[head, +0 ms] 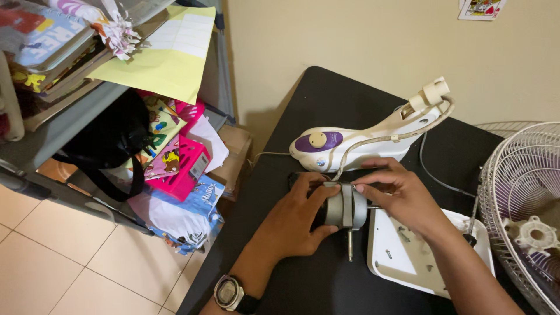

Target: The person disassembles an electric fan motor by hand, separating the stator and rotor, removing the shaft, and placing components on a tray. The person then reassembles the motor by inserting the shaft and aligning the parts.

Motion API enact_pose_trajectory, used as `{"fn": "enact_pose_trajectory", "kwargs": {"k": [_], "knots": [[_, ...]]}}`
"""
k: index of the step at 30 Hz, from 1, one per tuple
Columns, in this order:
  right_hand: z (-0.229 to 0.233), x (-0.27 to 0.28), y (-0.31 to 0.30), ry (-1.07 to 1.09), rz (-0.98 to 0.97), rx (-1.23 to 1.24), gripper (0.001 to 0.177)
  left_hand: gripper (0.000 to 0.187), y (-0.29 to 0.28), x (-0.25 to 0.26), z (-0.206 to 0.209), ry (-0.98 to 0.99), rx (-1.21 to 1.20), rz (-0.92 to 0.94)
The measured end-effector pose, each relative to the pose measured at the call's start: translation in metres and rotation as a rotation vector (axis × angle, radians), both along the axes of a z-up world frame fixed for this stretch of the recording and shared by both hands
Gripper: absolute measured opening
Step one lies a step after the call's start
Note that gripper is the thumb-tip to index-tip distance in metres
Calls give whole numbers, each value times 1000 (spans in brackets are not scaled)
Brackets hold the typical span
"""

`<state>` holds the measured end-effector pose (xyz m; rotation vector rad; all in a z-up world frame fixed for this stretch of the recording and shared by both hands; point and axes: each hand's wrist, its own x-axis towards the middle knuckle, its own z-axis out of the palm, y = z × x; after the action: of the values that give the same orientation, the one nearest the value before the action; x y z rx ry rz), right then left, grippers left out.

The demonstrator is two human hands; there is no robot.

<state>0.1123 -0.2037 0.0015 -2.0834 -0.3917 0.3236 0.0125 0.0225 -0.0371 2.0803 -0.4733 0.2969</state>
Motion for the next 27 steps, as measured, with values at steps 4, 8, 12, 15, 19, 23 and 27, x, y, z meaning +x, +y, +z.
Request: {"fn": "enact_pose_trajectory", "kwargs": {"k": [4,8,12,15,19,23,27], "knots": [[2,1,0,-16,12,-38,14,67,0,1,1,9,10,-2],[2,0,1,11,-14,-36,13,67,-1,1,1,18,21,6],[0,0,1,25,-20,-2,14,68,-1,1,1,7,14,8],[-3,1,1,51,-46,-19,15,69,0,2,1,10,21,-2],[-6,-1,-2,-59,3,-7,16,69,-1,2,2,58,37,-3],[-9,-2,-4,-125,37,0,16,69,0,1,3,37,23,-5],[-11,-3,-4,-163,52,-19,17,69,0,1,4,6,28,-3]]}}
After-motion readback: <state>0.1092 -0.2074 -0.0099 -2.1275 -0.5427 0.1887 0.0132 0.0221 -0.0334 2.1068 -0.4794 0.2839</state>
